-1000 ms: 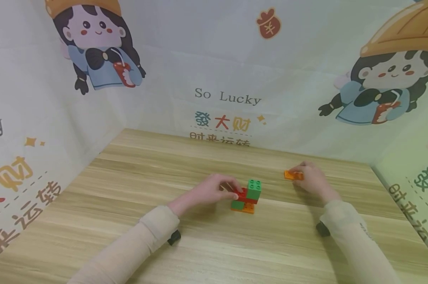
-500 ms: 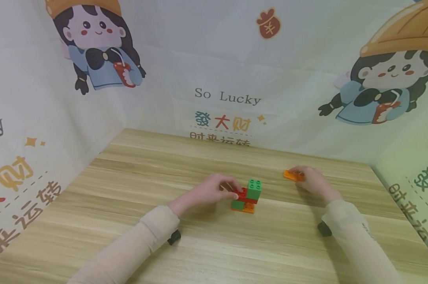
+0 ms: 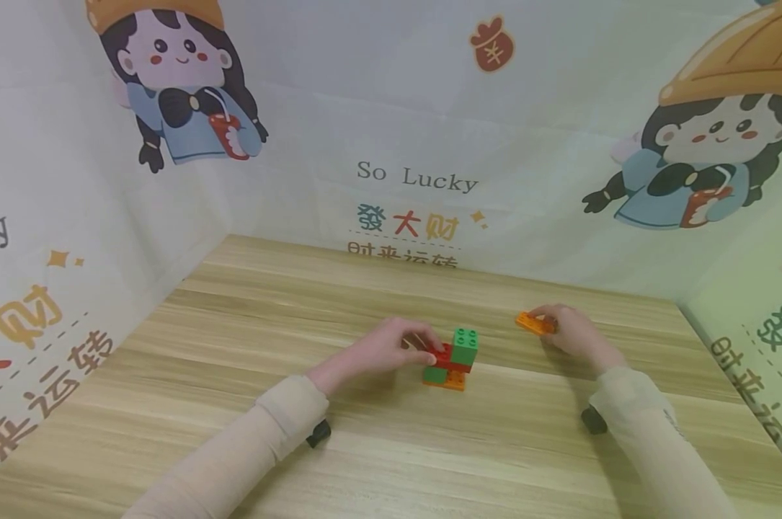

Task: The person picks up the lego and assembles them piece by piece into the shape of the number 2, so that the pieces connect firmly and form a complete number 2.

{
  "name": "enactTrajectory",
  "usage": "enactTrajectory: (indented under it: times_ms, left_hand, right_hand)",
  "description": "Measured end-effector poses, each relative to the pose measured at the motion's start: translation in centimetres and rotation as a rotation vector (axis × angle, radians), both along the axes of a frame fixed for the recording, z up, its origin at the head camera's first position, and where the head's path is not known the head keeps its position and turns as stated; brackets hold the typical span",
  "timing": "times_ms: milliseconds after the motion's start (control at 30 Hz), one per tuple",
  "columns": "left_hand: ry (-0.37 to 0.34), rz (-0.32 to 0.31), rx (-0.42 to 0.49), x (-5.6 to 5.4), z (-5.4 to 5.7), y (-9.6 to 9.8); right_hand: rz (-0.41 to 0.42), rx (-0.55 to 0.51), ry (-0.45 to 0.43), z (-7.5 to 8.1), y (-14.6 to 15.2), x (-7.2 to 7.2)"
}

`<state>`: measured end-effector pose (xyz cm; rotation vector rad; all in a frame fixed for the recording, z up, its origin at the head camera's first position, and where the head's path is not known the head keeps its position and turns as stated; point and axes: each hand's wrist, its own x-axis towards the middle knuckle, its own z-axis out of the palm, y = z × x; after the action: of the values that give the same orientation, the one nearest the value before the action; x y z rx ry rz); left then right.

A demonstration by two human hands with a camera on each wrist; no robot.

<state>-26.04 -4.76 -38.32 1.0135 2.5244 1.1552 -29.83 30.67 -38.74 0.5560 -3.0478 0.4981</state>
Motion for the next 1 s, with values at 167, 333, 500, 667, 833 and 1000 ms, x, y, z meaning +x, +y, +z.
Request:
enactTrajectory:
  times_ms: [167,333,500,667,833,1000]
  left_hand:
    - [-0.004,0.003,0.000,0.00,-0.03,0.07]
    - [-0.010,0.001,0.002,0.02,-0.03,0.11]
    - [-0.008,-0.006,0.010,0.04,0.02,0.09]
    - [-0.008,-0.005,0.010,-0.06,-0.09,0.05]
    - [-0.007,-0.006,0.006,-0.07,-0.09,0.06]
    - [0.001,-0.008,0.007,0.01,-0.01,0.03]
  right_hand:
    - [-0.011,-0.005,-0.009,-0.12,0.19,0.06]
    - [-0.013,-0.013,-0.017,-0.14,0.24,0.17]
    - [-0.012,-0.022,-0.007,-0.10,0.20,0.35]
    - [-0.007,-0.035,0.022,-0.05,0.08,0.57]
    - [-0.008,-0.060,0.048,-0.07,-0.17,0.77]
    - [-0.026,-0.108,0.062,-0.15,-0.27,0.93]
